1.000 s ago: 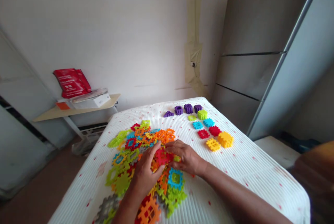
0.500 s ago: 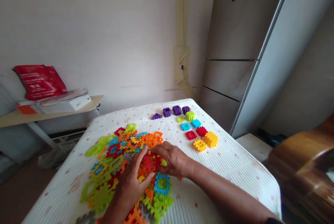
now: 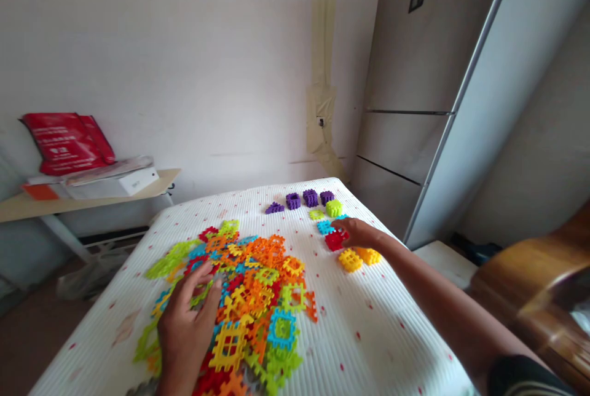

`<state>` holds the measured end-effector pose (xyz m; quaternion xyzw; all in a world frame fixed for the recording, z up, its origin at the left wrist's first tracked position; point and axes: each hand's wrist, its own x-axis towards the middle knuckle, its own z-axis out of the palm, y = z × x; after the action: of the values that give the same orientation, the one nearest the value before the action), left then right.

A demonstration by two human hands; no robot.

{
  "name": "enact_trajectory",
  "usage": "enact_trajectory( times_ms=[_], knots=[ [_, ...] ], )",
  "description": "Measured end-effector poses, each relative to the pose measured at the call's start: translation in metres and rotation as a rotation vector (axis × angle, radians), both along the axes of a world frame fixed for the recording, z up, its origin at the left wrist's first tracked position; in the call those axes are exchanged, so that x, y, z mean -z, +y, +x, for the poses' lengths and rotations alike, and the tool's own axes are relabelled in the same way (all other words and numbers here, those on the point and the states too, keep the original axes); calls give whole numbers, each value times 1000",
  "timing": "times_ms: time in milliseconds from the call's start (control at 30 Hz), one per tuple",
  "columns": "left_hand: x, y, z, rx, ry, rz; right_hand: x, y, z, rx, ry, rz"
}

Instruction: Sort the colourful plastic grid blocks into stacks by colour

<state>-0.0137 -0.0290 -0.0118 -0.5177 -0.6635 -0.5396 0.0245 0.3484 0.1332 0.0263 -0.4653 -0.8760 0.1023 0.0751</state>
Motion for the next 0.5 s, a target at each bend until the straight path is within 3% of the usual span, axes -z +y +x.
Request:
enact_trajectory(
  times_ms=[133, 500],
  knots=[
    [5, 4, -5, 3, 9, -10, 5, 1, -3, 10, -56, -28],
    [4, 3, -3, 9, 33, -9, 11, 2, -7, 15, -117, -24]
  ],
)
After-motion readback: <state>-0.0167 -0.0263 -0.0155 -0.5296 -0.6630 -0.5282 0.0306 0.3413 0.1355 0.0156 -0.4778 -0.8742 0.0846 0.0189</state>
